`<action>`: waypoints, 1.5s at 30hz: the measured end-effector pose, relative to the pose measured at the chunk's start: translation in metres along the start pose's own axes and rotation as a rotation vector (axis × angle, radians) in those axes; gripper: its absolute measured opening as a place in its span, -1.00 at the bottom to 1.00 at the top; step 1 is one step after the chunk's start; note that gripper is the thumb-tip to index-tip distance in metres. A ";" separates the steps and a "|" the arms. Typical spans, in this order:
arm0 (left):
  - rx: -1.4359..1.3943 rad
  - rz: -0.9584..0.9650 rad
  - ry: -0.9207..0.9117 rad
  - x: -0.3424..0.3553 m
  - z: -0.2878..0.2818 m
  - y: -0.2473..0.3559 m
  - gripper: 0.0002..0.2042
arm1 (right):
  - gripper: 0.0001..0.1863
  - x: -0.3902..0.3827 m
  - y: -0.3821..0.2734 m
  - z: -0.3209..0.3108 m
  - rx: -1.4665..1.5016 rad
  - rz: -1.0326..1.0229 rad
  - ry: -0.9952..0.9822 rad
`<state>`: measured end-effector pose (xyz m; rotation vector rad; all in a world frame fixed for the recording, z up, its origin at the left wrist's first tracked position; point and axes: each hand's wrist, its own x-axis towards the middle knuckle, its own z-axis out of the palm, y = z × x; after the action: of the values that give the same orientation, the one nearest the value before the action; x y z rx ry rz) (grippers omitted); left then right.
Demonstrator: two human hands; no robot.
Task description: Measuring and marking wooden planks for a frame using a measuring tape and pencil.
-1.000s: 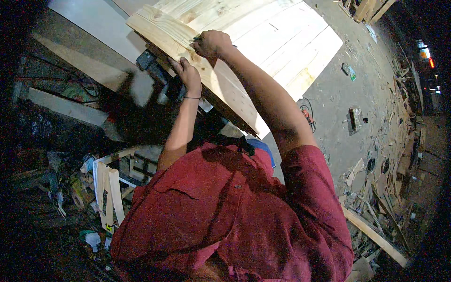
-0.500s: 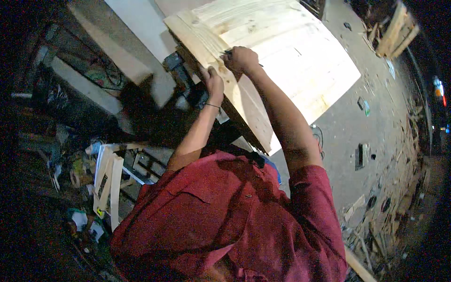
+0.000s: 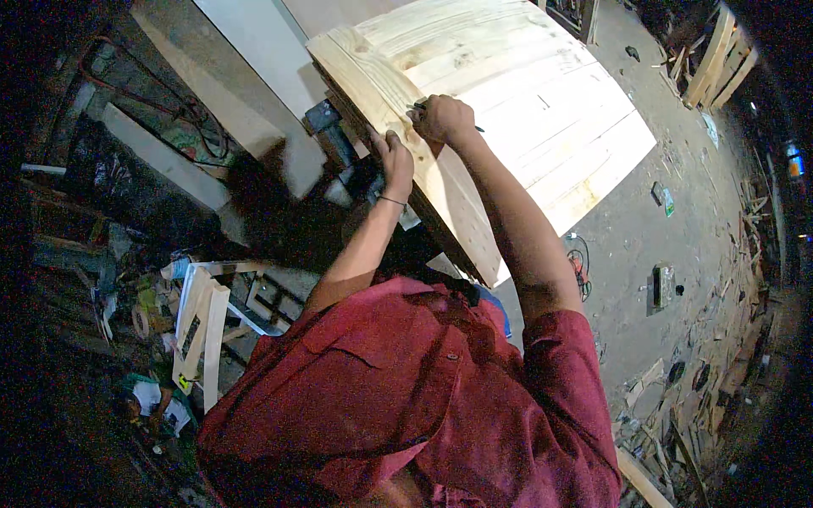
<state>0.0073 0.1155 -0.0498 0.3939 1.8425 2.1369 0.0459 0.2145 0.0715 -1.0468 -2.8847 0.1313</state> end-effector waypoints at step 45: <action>-2.127 -0.791 -1.925 -0.537 0.090 0.422 -0.67 | -0.48 -1.045 0.070 0.388 0.625 2.036 -0.050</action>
<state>0.5195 -0.0711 0.3717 0.4788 -1.1793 0.8638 0.8541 -0.4251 -0.3592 -2.8635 -0.4860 0.9076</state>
